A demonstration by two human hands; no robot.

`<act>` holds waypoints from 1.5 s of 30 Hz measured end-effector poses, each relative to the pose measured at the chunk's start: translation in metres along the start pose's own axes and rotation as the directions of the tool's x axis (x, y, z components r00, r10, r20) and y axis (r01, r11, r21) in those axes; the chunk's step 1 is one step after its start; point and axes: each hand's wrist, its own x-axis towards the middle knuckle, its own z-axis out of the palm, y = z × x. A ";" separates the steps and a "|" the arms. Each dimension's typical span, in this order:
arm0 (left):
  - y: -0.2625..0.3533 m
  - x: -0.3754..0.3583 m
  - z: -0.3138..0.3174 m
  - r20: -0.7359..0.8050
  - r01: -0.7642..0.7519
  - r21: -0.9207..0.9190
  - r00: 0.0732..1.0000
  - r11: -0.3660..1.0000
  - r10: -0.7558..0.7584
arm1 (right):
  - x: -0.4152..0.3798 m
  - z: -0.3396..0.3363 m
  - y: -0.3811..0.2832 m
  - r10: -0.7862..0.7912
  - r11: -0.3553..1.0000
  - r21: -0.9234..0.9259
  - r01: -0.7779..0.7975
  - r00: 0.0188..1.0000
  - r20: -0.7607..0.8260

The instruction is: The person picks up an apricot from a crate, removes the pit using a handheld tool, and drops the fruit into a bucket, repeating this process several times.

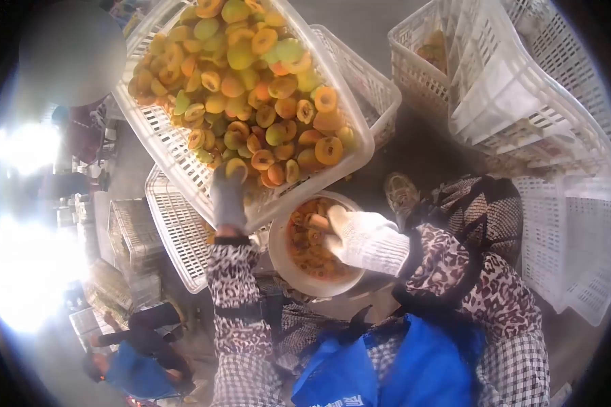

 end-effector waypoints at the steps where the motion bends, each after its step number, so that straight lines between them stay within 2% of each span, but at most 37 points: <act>1: -0.008 -0.009 -0.009 0.211 0.171 -0.678 0.977 0.715 -0.033 | 0.005 -0.004 -0.012 0.021 0.998 0.063 -0.019 1.000 -0.022; 2: -0.015 -0.019 -0.017 0.376 0.375 -0.927 0.923 0.029 0.086 | 0.010 -0.009 -0.024 0.041 0.992 0.125 -0.036 0.998 -0.039; 3: -0.013 -0.034 -0.028 0.378 0.376 -0.926 0.922 0.037 0.079 | 0.015 -0.015 -0.035 0.139 0.977 0.147 -0.154 0.984 0.113; 4: -0.003 -0.050 -0.043 0.406 0.412 -0.904 0.911 -0.112 0.075 | 0.017 -0.010 -0.040 0.138 0.976 0.154 -0.155 0.983 0.118; 5: 0.006 -0.063 -0.056 0.433 0.437 -0.860 0.898 -0.262 0.077 | 0.018 -0.003 -0.042 0.043 0.990 0.131 -0.058 0.992 0.115; 6: 0.012 -0.072 -0.066 0.438 0.442 -0.858 0.896 -0.263 0.075 | 0.018 0.005 -0.043 -0.050 0.994 0.107 0.037 0.992 0.113; 7: 0.017 -0.079 -0.075 0.460 0.497 -0.782 0.867 -0.375 0.191 | 0.016 0.014 -0.043 -0.118 0.992 0.049 0.114 0.990 0.081; 8: 0.018 -0.083 -0.078 0.460 0.553 -0.687 0.833 -0.471 0.308 | 0.017 0.028 -0.041 -0.113 0.993 0.048 0.109 0.990 0.084; 9: 0.018 -0.086 -0.076 0.475 0.520 -0.686 0.850 -0.509 0.229 | 0.021 0.040 -0.042 -0.124 0.977 0.172 0.124 0.992 -0.015; 10: 0.019 -0.089 -0.076 0.476 0.521 -0.683 0.849 -0.513 0.228 | 0.023 0.047 -0.043 -0.123 0.945 0.290 0.152 0.986 -0.115; 11: 0.020 -0.092 -0.079 0.454 0.477 -0.746 0.875 -0.465 0.169 | 0.021 0.050 -0.041 -0.305 0.922 0.178 0.344 0.928 -0.215; 12: 0.021 -0.095 -0.080 0.425 0.430 -0.803 0.899 -0.412 0.109 | 0.023 0.041 -0.049 -0.308 0.921 0.177 0.346 0.928 -0.207; 14: 0.007 -0.097 -0.077 0.392 0.390 -0.837 0.917 -0.384 0.077 | 0.027 0.022 -0.071 -0.128 0.977 0.179 0.119 0.991 0.038; 16: -0.004 -0.097 -0.077 0.343 0.416 -0.769 0.909 -0.486 0.236 | 0.036 0.018 -0.084 -0.083 0.981 0.181 0.074 0.996 0.043; 17: -0.003 -0.101 -0.077 0.390 0.414 -0.792 0.909 -0.449 0.150 | 0.040 0.019 -0.088 -0.037 0.982 0.186 0.029 0.999 0.037; 18: -0.002 -0.104 -0.079 0.392 0.412 -0.790 0.909 -0.454 0.143 | 0.043 0.023 -0.088 -0.038 0.982 0.185 0.029 0.998 0.046; 20: -0.001 -0.107 -0.082 0.360 0.371 -0.880 0.928 -0.296 0.090 | 0.048 0.033 -0.088 -0.120 0.980 0.149 0.129 0.990 -0.073; 21: -0.001 -0.109 -0.084 0.397 0.388 -0.856 0.916 -0.341 0.045 | 0.050 0.029 -0.093 -0.060 0.994 0.092 0.057 0.998 0.027; 22: 0.001 -0.110 -0.085 0.396 0.385 -0.856 0.917 -0.344 0.041 | 0.050 0.028 -0.093 -0.063 0.994 0.091 0.060 0.998 0.031; 24: 0.002 -0.111 -0.087 0.419 0.377 -0.883 0.901 -0.280 -0.111 | 0.051 0.027 -0.092 -0.151 0.986 0.081 0.147 0.987 0.054; 25: -0.001 -0.112 -0.084 0.420 0.377 -0.882 0.900 -0.282 -0.113 | 0.053 0.026 -0.095 -0.152 0.986 0.081 0.147 0.987 0.058; 26: -0.006 -0.114 -0.077 0.200 0.216 -0.968 0.971 0.127 -0.128 | 0.054 0.024 -0.098 -0.082 0.996 0.046 0.077 0.988 0.128; 27: -0.006 -0.114 -0.076 -0.015 0.013 -0.860 0.999 0.511 -0.049 | 0.055 0.024 -0.100 -0.010 1.000 0.006 0.009 0.981 0.196; 28: -0.005 -0.114 -0.077 -0.013 0.015 -0.860 0.999 0.510 -0.051 | 0.053 0.030 -0.095 -0.009 1.000 0.005 0.008 0.980 0.198; 30: 0.003 -0.113 -0.085 0.294 0.301 -0.951 0.950 0.063 -0.109 | 0.048 0.044 -0.084 -0.202 0.974 0.115 0.197 0.979 0.033; 33: 0.011 -0.113 -0.089 0.378 0.383 -0.924 0.914 0.002 -0.149 | 0.048 0.041 -0.089 -0.107 0.991 0.097 0.092 0.979 0.174; 34: 0.012 -0.113 -0.087 0.382 0.387 -0.922 0.913 0.004 -0.145 | 0.052 0.026 -0.095 -0.102 0.991 0.098 0.086 0.980 0.170; 35: 0.013 -0.113 -0.087 0.363 0.374 -0.926 0.916 0.041 -0.170 | 0.058 0.005 -0.099 0.015 0.881 0.413 -0.232 0.884 0.467; 36: 0.014 -0.113 -0.086 0.342 0.362 -0.929 0.920 0.079 -0.194 | 0.061 -0.006 -0.101 -0.010 0.605 0.550 -0.576 0.684 0.729; 37: 0.015 -0.112 -0.083 0.345 0.365 -0.927 0.919 0.082 -0.190 | 0.056 0.003 -0.096 -0.038 0.516 0.630 -0.581 0.719 0.694; 38: 0.016 -0.112 -0.080 0.292 0.320 -0.941 0.931 0.107 -0.220 | 0.056 0.006 -0.090 -0.036 0.512 0.632 -0.582 0.720 0.693; 40: 0.020 -0.109 -0.081 0.237 0.276 -0.951 0.940 0.136 -0.244 | 0.057 0.007 -0.082 -0.231 0.163 0.615 -0.771 0.576 0.784; 41: 0.024 -0.108 -0.086 0.309 0.324 -0.945 0.925 0.038 -0.221 | 0.057 0.007 -0.079 -0.252 0.104 0.610 -0.786 0.572 0.781; 42: 0.026 -0.106 -0.089 0.375 0.370 -0.927 0.907 -0.061 -0.191 | 0.057 0.009 -0.076 -0.219 0.069 0.613 -0.787 0.588 0.779; 43: 0.025 -0.105 -0.087 0.371 0.366 -0.928 0.909 -0.062 -0.190 | 0.060 0.018 -0.067 -0.210 0.211 0.643 -0.737 0.608 0.766; 44: 0.021 -0.104 -0.082 0.420 0.393 -0.902 0.895 -0.180 -0.148 | 0.063 0.029 -0.057 -0.205 0.345 0.656 -0.672 0.628 0.751; 45: 0.015 -0.103 -0.076 0.461 0.416 -0.861 0.882 -0.293 -0.101 | 0.064 0.033 -0.052 -0.206 0.348 0.656 -0.670 0.628 0.751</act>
